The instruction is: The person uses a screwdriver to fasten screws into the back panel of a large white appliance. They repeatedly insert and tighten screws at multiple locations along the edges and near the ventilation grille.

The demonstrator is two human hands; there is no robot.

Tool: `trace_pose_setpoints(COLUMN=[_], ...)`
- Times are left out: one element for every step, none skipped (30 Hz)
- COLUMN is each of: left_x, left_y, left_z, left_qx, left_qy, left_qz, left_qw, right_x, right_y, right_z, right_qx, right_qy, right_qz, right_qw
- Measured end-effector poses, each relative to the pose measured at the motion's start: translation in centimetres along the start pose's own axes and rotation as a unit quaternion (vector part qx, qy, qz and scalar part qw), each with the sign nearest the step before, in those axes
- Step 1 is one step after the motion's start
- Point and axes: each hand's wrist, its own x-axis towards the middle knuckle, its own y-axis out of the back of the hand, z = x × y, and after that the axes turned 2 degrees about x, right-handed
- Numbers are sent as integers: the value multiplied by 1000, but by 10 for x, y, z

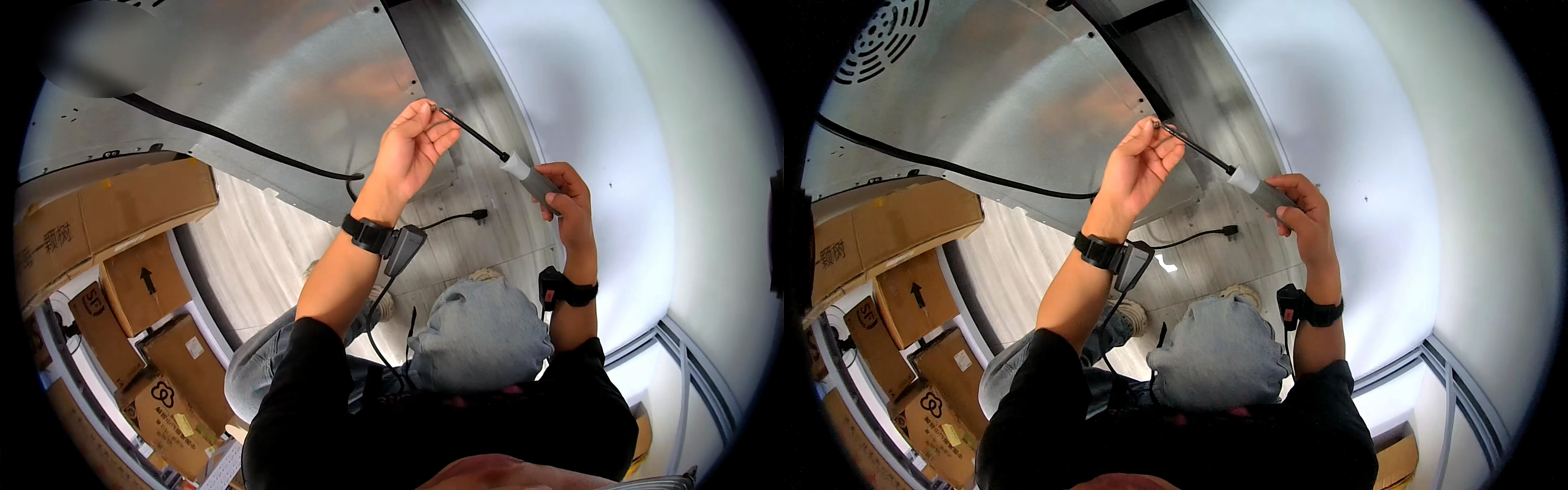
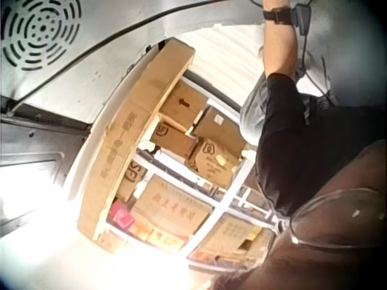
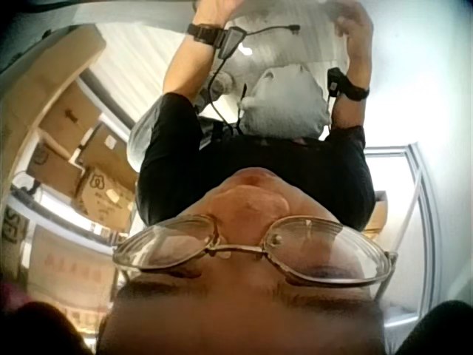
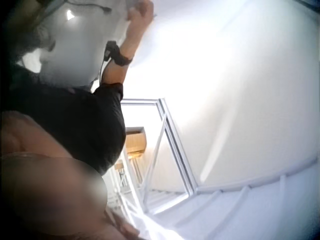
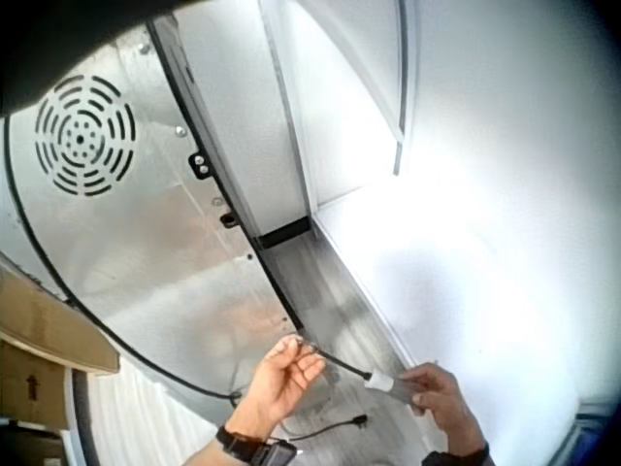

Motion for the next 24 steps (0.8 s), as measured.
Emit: trace_pose_setpoints(left_x=[0,-2,-2,-2,-2,-2,-2,-1,-1,0,0,-1,-1,-2,-3,-3,-3,-4,-6,-6,-7,-7,-7,-8], left_y=[2,0,0,0,0,0,0,-1,-1,-2,-3,-5,-7,-10,-13,-16,-19,-22,-25,-29,-34,-39,-45,-51], left_z=[0,1,1,0,1,1,0,1,1,2,5,7,7,7,8,8,8,10,13,16,19,23,28,32], left_qx=[9,16,24,27,34,40,42,46,50,61,75,89,106,126,146,151,156,160,161,160,158,155,150,145], left_qy=[-5,-9,-14,-12,-11,-11,-11,-12,-13,-16,-21,-26,-29,-34,-39,-38,-37,-37,-34,-30,-27,-27,-28,-28], left_qz=[3,6,10,10,10,10,12,14,15,18,21,24,40,55,71,79,88,97,107,115,123,122,120,118], left_qw=[1000,1000,1000,1000,999,999,999,999,999,998,997,995,993,990,986,985,983,982,981,980,979,980,981,982], right_x=[-1,-1,-1,-2,-1,-1,-1,-1,-2,-2,-2,-3,-3,-3,-2,-2,-2,-3,-4,-6,-8,-11,-13,-14], right_y=[-1,-2,-5,-6,-5,-3,-2,-2,-3,-4,-5,-7,-8,-11,-13,-16,-20,-25,-30,-35,-41,-46,-49,-51], right_z=[-1,-3,-6,-8,-9,-10,-11,-14,-19,-24,-28,-32,-36,-39,-42,-45,-51,-58,-65,-73,-81,-89,-97,-105], right_qx=[-12,-23,-34,-45,-54,-63,-71,-82,-93,-104,-122,-140,-158,-197,-235,-272,-300,-328,-355,-374,-393,-411,-416,-420], right_qy=[3,8,12,16,20,23,27,21,16,11,11,11,10,61,111,161,183,204,226,235,243,252,259,265], right_qz=[2,9,16,23,17,12,6,8,9,11,16,20,25,31,37,43,47,51,56,56,55,55,54,53], right_qw=[1000,1000,999,999,998,998,997,996,995,994,992,990,987,978,965,948,935,921,905,896,885,874,870,866])
